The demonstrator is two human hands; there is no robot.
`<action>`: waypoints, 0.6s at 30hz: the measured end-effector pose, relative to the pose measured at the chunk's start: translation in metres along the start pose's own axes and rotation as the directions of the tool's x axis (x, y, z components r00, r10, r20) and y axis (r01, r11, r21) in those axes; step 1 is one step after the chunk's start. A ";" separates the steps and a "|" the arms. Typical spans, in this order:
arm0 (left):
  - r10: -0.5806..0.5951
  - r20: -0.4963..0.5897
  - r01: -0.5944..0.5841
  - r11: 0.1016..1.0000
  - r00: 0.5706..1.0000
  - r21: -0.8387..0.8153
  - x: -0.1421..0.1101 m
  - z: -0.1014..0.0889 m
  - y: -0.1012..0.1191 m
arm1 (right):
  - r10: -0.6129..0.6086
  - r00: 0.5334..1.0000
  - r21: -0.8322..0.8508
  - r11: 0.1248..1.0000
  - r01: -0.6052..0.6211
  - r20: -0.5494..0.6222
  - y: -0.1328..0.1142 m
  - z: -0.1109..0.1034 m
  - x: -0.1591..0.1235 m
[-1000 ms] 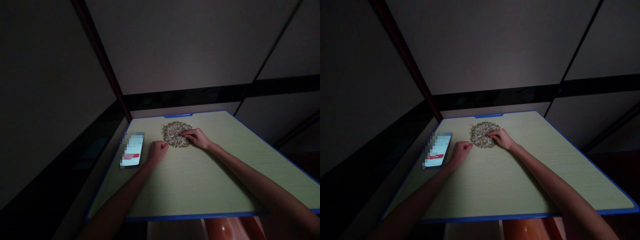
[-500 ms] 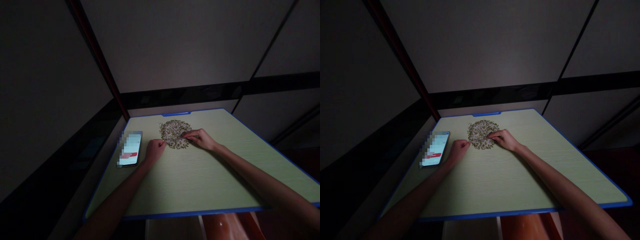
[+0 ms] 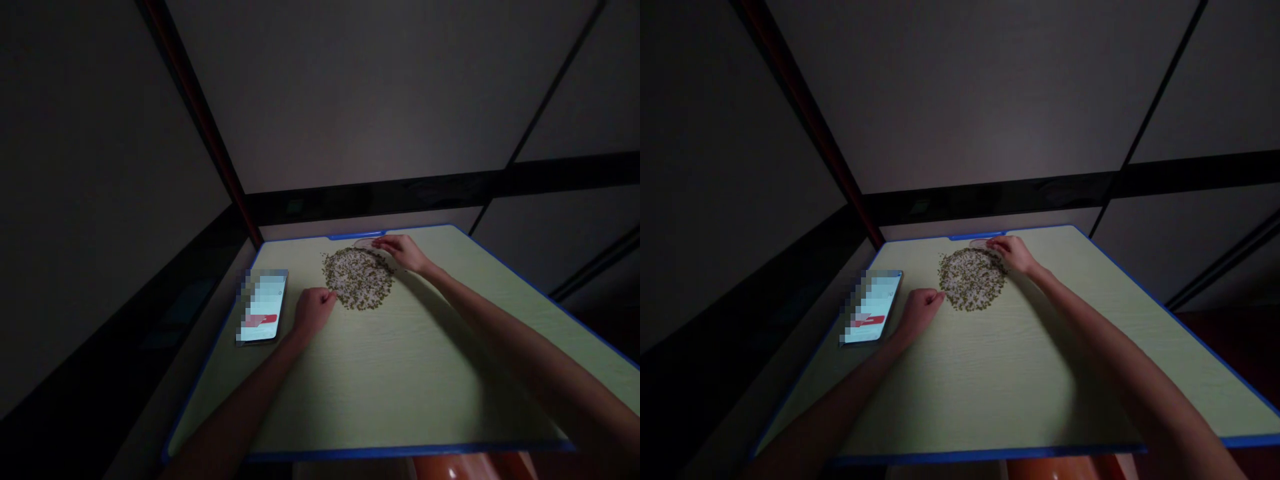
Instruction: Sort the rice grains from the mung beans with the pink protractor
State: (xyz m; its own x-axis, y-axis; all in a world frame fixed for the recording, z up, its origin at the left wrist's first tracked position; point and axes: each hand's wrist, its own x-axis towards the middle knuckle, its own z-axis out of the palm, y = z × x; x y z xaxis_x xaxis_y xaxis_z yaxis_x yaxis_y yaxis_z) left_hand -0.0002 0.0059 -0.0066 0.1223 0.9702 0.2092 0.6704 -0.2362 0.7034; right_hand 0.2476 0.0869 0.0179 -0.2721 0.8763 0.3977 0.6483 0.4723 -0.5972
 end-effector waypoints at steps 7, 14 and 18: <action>-0.012 0.020 0.012 1.000 1.000 -0.002 -0.003 0.000 0.000 | 0.077 0.996 -0.128 0.989 -0.071 0.036 0.020 0.035 0.059; -0.029 0.032 0.029 1.000 0.999 0.006 -0.004 0.001 0.000 | 0.088 0.989 -0.142 0.987 -0.070 0.120 0.017 0.060 0.079; -0.031 0.032 0.031 1.000 0.999 0.000 -0.004 0.003 0.002 | 0.065 0.981 -0.108 0.993 -0.046 0.182 0.013 0.068 0.082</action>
State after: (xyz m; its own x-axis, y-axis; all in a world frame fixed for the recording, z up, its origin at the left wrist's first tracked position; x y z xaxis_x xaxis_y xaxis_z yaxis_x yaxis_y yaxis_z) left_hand 0.0024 0.0019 -0.0079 0.1251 0.9783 0.1651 0.6736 -0.2059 0.7099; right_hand 0.1850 0.1713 -0.0043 -0.3543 0.9077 0.2247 0.7332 0.4188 -0.5357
